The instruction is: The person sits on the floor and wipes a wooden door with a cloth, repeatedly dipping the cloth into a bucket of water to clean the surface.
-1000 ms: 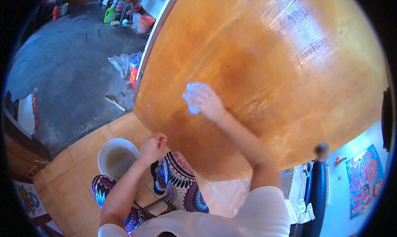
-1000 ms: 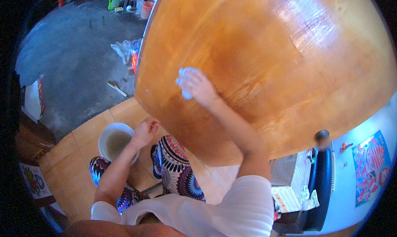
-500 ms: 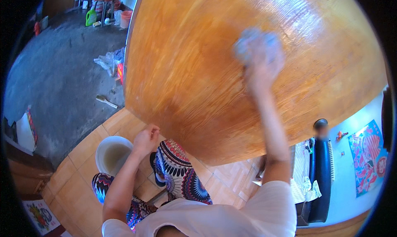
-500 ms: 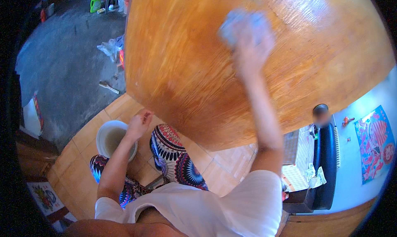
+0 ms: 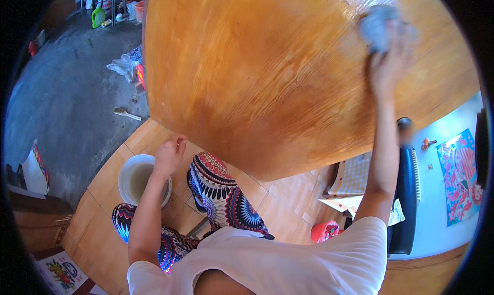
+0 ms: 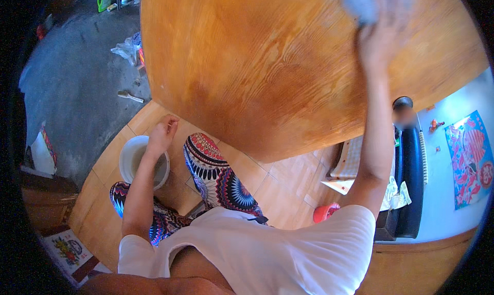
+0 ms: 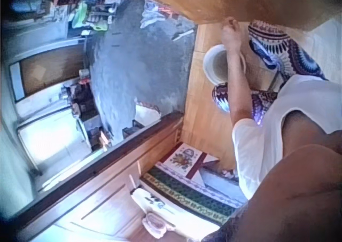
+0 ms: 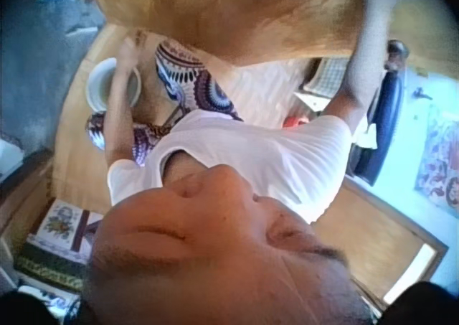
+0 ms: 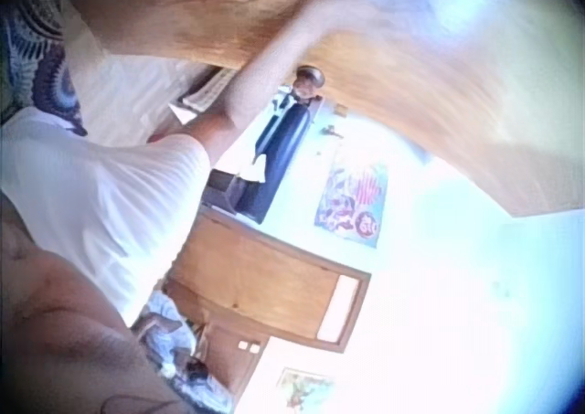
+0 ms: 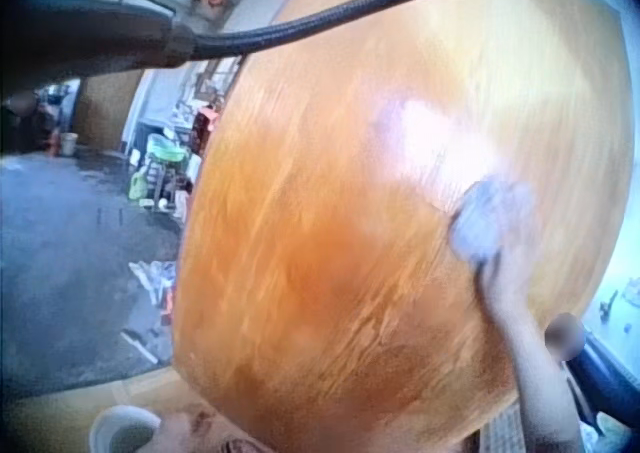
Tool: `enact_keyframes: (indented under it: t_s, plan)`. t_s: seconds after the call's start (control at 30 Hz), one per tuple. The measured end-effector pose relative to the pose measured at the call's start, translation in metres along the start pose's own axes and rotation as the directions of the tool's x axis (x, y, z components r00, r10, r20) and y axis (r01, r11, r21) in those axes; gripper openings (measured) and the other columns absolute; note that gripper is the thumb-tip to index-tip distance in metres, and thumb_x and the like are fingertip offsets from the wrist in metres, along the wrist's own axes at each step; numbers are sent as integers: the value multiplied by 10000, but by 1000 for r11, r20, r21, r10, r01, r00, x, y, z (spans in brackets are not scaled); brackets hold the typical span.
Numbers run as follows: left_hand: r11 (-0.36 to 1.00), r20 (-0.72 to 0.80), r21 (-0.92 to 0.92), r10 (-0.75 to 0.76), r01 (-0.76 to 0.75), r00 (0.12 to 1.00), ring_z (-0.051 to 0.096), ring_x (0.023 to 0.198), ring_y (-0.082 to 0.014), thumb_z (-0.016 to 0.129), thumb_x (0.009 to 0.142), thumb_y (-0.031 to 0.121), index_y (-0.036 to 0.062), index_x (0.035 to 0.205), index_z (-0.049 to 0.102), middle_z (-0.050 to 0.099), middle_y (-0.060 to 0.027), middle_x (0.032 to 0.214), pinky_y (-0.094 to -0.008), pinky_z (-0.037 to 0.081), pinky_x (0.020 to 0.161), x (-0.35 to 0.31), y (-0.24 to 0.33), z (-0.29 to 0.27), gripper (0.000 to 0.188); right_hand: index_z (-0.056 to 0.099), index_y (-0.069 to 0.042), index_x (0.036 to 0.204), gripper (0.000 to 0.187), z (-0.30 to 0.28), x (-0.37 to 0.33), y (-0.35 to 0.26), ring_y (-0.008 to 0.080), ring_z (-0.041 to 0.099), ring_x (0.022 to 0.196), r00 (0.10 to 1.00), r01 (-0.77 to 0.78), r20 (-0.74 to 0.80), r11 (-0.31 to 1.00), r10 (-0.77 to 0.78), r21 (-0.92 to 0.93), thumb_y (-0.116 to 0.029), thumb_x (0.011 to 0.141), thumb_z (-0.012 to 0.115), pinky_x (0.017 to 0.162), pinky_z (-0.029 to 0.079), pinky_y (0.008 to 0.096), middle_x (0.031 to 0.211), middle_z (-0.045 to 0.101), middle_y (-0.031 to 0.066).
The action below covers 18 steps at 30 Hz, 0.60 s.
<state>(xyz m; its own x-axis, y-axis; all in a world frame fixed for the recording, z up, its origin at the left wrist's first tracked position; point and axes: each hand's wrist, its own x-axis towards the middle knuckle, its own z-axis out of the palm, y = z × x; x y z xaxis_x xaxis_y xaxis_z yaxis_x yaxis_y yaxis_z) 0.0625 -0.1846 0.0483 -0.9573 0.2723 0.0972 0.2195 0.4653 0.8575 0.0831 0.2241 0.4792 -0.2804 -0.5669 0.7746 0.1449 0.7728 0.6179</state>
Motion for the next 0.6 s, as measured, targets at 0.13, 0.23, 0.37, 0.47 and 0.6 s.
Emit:
enact_keyframes:
  t_s: [0.13, 0.23, 0.37, 0.47, 0.6]
  plan:
    - [999, 6, 39, -9, 9, 1000, 704, 845, -353, 615, 969, 192, 62, 1076, 661, 722, -171, 960, -459, 549, 746, 0, -3, 1, 174, 565, -232, 1436, 642, 6, 9, 3, 345, 339, 1468, 979, -127, -167, 991, 121, -30, -90, 814, 633, 1185, 242, 504, 1555, 449, 110]
    - [996, 54, 92, -18, 13, 998, 703, 857, -360, 618, 966, 197, 66, 1083, 655, 720, -167, 950, -463, 549, 747, 0, -3, 3, 179, 632, -295, 1366, 541, 13, -68, -70, 353, 346, 1412, 985, -148, 85, 989, 149, -17, -155, 844, 641, 1151, 262, 516, 1558, 453, 30]
    - [991, 47, 132, -10, 3, 999, 704, 883, -367, 619, 960, 194, 78, 1095, 650, 717, -161, 951, -472, 550, 754, -6, -17, 7, 181, 727, -314, 1177, 346, 22, -203, -187, 236, 489, 1316, 815, -443, 579, 628, -14, 639, -219, 865, 611, 1054, 420, 490, 1395, 584, -58]
    - [986, 45, 162, 35, -42, 998, 704, 886, -369, 621, 958, 195, 85, 1092, 652, 716, -162, 955, -476, 552, 752, -8, -20, 9, 175, 699, -325, 1227, 399, 18, -283, -187, 234, 493, 1327, 763, 167, 449, 812, -466, 559, -177, 879, 571, 1074, 435, 485, 1380, 578, -70]
    - [988, 32, 133, 76, -79, 997, 704, 868, -367, 629, 957, 192, 89, 1082, 654, 715, -161, 971, -480, 553, 746, -14, -31, 8, 164, 659, -343, 1308, 524, -1, -179, -110, 288, 469, 1364, 828, 156, 455, 914, -327, 374, -95, 851, 598, 1085, 412, 518, 1493, 525, -44]
